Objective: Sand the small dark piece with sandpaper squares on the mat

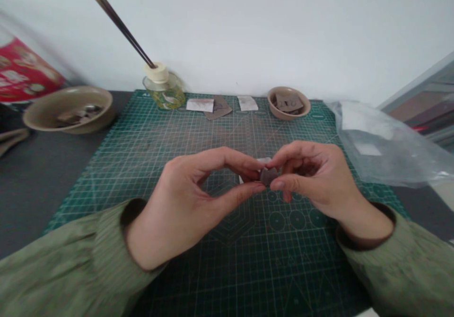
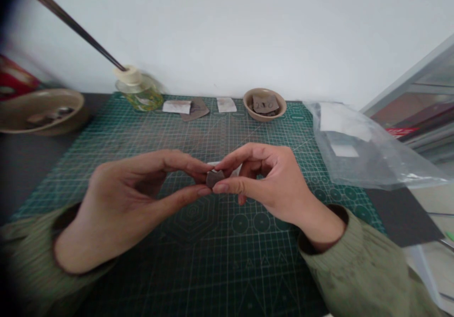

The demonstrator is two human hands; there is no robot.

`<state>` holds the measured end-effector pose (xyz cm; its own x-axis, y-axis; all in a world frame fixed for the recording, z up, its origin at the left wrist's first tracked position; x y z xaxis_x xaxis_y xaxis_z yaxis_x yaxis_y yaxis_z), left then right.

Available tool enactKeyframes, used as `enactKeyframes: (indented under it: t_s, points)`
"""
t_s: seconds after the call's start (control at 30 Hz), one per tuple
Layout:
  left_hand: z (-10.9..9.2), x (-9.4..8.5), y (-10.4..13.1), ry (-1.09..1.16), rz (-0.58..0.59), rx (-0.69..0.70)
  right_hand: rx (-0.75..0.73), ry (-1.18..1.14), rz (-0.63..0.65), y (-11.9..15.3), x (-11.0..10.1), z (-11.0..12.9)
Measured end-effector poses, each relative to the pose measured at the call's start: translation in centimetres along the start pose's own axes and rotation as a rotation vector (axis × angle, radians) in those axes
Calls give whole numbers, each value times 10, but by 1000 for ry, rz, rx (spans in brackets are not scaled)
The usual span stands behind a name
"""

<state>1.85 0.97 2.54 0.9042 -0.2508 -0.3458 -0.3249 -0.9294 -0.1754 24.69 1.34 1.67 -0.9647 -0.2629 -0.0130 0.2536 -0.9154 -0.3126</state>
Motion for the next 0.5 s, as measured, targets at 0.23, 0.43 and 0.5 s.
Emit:
enactKeyframes:
  t_s: [0.23,0.43,0.5]
  points:
    - [0,0,0,0,2,-1,-1,-19,10,1,-1,-2]
    - [-1,-1,0,-26,-2,14,-9,36,20,2,-1,-3]
    - [0,-2,-1,-50,-8,23,-39,106,39,1,-2,-1]
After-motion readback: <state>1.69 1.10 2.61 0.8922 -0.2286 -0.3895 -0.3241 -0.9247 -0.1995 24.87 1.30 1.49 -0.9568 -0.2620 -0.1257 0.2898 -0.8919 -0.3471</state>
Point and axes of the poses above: each hand's wrist, its own y-axis away from the middle knuckle, its own x-axis out of the palm, z = x × y, the point moved 3 cm from there along -y, towards the middle knuckle, and after that the axes turned 13 degrees about -x, right-handed, at the moved point
